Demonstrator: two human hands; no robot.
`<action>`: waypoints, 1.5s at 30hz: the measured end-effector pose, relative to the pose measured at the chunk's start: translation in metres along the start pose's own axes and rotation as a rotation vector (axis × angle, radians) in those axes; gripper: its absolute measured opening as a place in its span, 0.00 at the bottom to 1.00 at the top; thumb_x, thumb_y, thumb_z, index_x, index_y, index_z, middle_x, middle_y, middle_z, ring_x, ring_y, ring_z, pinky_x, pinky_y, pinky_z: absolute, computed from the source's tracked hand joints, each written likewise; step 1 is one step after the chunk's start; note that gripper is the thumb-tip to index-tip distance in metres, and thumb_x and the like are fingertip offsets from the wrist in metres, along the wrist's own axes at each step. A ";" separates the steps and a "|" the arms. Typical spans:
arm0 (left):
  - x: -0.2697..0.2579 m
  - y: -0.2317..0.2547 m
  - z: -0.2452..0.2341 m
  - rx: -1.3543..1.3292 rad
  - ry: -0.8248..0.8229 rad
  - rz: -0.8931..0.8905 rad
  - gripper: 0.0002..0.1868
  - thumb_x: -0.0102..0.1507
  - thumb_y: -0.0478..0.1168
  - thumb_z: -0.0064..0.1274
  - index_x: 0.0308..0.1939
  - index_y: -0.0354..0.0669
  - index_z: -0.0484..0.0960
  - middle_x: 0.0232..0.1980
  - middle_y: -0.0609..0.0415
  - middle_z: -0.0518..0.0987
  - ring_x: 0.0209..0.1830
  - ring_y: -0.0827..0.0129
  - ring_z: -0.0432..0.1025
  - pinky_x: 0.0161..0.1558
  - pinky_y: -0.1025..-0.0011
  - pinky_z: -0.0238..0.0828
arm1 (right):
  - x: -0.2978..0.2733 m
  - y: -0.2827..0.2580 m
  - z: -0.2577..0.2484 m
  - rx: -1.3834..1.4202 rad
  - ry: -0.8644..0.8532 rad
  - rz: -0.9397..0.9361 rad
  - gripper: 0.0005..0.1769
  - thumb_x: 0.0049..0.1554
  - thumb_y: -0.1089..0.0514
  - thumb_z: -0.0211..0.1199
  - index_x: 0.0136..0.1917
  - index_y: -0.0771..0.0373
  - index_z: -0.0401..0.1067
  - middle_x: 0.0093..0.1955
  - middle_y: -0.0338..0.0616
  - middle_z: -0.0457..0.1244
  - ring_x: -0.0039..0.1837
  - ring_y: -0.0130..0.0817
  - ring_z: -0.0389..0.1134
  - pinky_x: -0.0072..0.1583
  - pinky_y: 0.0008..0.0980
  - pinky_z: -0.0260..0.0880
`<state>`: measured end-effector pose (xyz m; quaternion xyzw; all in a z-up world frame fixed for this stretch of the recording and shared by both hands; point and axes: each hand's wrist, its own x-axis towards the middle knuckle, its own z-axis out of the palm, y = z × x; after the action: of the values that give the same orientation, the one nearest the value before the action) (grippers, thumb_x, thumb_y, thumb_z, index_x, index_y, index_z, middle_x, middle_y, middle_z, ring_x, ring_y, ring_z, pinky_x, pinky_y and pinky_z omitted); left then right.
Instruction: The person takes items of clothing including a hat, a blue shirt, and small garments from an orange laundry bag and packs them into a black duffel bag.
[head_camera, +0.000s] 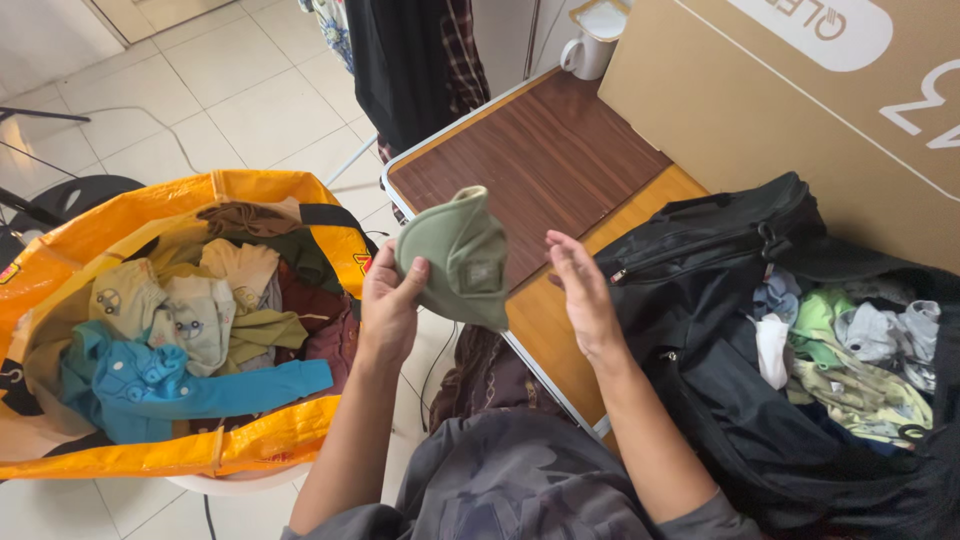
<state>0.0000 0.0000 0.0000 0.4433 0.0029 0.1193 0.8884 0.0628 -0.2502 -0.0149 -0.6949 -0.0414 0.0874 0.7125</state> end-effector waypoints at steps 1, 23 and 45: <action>-0.001 -0.003 0.001 0.000 0.000 0.000 0.15 0.69 0.35 0.53 0.59 0.37 0.73 0.54 0.54 0.79 0.54 0.74 0.72 0.59 0.72 0.68 | -0.001 0.002 0.003 0.000 0.000 0.000 0.38 0.61 0.32 0.55 0.74 0.58 0.65 0.75 0.44 0.61 0.75 0.39 0.59 0.72 0.42 0.57; -0.007 -0.002 0.030 0.134 -0.108 -0.231 0.27 0.60 0.31 0.60 0.63 0.33 0.72 0.54 0.52 0.80 0.53 0.70 0.74 0.57 0.69 0.71 | -0.010 0.001 0.008 0.627 -0.196 0.078 0.20 0.68 0.53 0.54 0.67 0.68 0.67 0.60 0.46 0.66 0.61 0.32 0.68 0.63 0.33 0.68; -0.003 -0.001 0.012 -0.413 -0.088 -0.278 0.35 0.54 0.35 0.55 0.66 0.40 0.68 0.59 0.50 0.77 0.58 0.62 0.76 0.63 0.63 0.68 | -0.004 0.014 -0.005 0.613 -0.229 0.157 0.23 0.62 0.53 0.61 0.67 0.64 0.70 0.61 0.41 0.69 0.61 0.32 0.71 0.64 0.35 0.68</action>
<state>-0.0018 -0.0107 0.0057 0.2527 0.0010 -0.0255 0.9672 0.0584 -0.2561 -0.0287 -0.4351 -0.0392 0.2277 0.8703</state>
